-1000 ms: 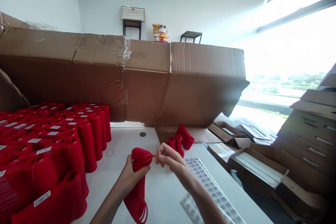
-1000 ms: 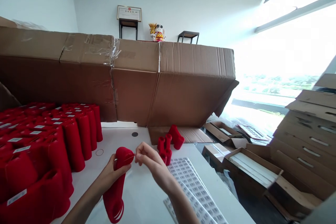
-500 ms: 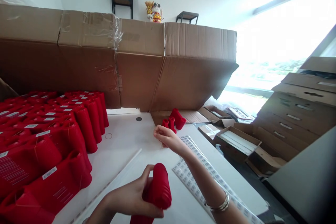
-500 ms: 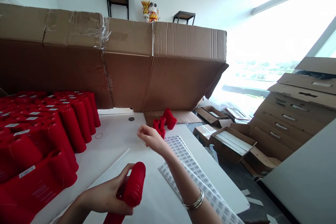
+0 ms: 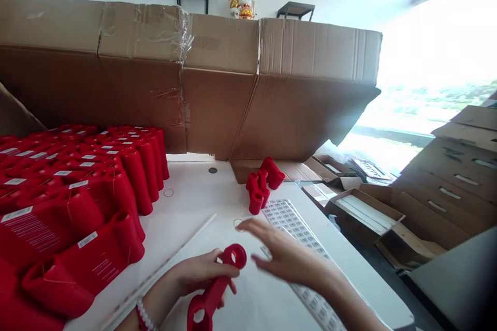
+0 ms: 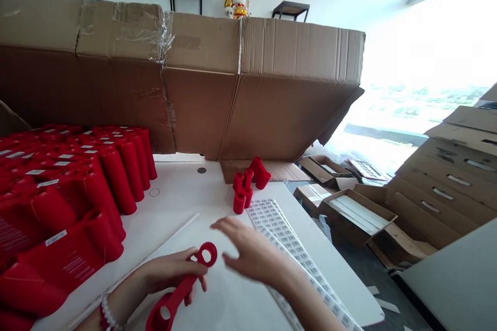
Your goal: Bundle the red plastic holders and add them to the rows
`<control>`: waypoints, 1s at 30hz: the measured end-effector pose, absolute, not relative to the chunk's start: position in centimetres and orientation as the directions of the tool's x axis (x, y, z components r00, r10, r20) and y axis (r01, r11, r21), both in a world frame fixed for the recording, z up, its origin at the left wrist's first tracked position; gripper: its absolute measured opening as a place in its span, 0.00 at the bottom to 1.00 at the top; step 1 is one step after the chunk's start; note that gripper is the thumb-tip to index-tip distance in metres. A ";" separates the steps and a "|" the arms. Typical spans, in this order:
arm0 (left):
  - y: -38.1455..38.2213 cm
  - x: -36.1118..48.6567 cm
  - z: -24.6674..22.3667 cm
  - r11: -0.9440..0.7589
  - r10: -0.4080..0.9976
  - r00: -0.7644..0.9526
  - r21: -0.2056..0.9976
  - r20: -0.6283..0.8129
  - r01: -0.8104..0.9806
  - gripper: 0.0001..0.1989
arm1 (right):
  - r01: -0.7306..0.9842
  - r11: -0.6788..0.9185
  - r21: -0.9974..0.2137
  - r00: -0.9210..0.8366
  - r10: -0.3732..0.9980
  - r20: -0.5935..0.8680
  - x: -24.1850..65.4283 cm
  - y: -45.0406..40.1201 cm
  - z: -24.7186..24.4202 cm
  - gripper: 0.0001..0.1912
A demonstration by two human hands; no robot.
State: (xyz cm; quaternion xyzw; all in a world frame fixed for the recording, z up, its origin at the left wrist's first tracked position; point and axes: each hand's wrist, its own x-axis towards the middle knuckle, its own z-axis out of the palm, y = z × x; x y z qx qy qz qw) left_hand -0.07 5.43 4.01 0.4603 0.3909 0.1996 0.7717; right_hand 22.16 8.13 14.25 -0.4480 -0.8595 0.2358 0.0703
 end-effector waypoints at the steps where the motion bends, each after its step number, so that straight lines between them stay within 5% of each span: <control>1: 5.4 0.4 4.1 0.484 0.636 0.645 0.870 -0.424 0.095 0.24 | 0.655 0.578 -0.487 -0.700 0.707 -0.102 21.5 6.8 14.7 0.34; 6: 5.2 2.6 4.3 0.371 0.503 0.774 0.905 -0.384 0.207 0.23 | 0.663 0.658 -0.357 -0.745 0.630 -0.222 19.2 3.2 13.3 0.12; 14: 7.3 2.8 4.8 0.181 0.481 0.763 0.900 -0.432 0.396 0.19 | 0.804 0.468 -0.366 -0.572 0.775 -0.267 21.8 4.0 9.5 0.13; 22: 6.0 2.7 7.5 -0.069 0.739 0.529 0.734 -0.417 0.676 0.20 | 0.819 0.455 -0.350 -0.556 0.781 -0.285 21.7 5.2 9.3 0.06; 26: 3.4 2.6 8.9 -0.162 0.856 0.438 0.663 -0.274 0.731 0.15 | 0.814 0.466 -0.346 -0.567 0.765 -0.304 21.7 5.9 9.2 0.09; 30: 2.1 1.6 8.7 -0.182 0.866 0.412 0.590 -0.283 0.787 0.10 | 0.770 0.523 -0.364 -0.625 0.732 -0.271 21.7 6.0 9.5 0.19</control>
